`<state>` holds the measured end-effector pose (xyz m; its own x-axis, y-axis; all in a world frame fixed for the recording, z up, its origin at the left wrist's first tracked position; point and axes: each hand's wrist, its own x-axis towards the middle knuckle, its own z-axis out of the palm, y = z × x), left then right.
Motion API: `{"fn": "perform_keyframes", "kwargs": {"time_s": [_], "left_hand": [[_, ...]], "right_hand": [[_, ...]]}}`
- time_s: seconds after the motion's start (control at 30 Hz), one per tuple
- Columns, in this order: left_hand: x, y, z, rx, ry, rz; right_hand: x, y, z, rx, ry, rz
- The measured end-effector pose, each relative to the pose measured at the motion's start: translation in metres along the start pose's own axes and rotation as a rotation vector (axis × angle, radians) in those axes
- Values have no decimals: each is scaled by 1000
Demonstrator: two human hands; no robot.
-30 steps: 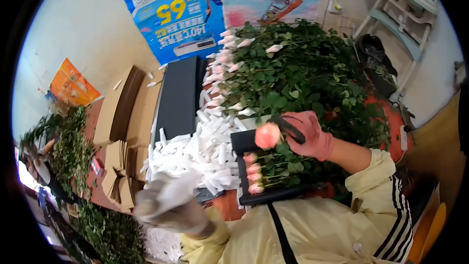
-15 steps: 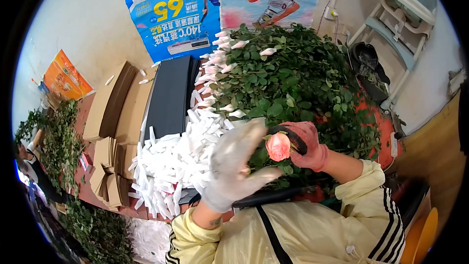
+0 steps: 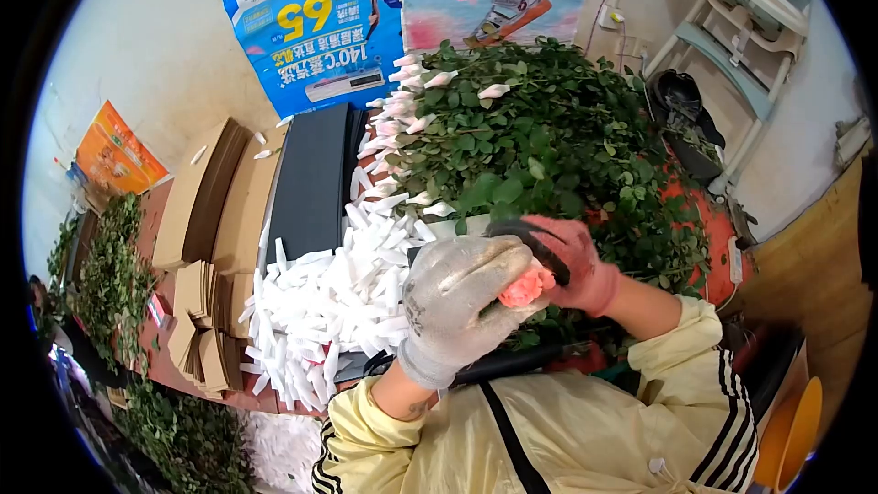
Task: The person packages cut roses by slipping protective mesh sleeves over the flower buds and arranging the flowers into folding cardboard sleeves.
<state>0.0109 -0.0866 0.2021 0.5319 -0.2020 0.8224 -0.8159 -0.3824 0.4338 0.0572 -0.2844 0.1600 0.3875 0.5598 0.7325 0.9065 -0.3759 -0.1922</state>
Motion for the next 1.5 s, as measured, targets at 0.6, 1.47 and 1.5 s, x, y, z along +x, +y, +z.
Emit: {"fn": "perform_keyframes", "kwargs": {"time_s": [0.6, 1.47, 1.5], "left_hand": [[-151, -76, 41, 400, -750, -473], [-158, -51, 56, 547, -968, -575], [-158, -50, 56, 541, -968, -582]], "right_hand": [[4, 7, -20, -449, -502, 64], [-96, 49, 143, -501, -486, -318], [-98, 49, 145, -557, -510, -331]]}}
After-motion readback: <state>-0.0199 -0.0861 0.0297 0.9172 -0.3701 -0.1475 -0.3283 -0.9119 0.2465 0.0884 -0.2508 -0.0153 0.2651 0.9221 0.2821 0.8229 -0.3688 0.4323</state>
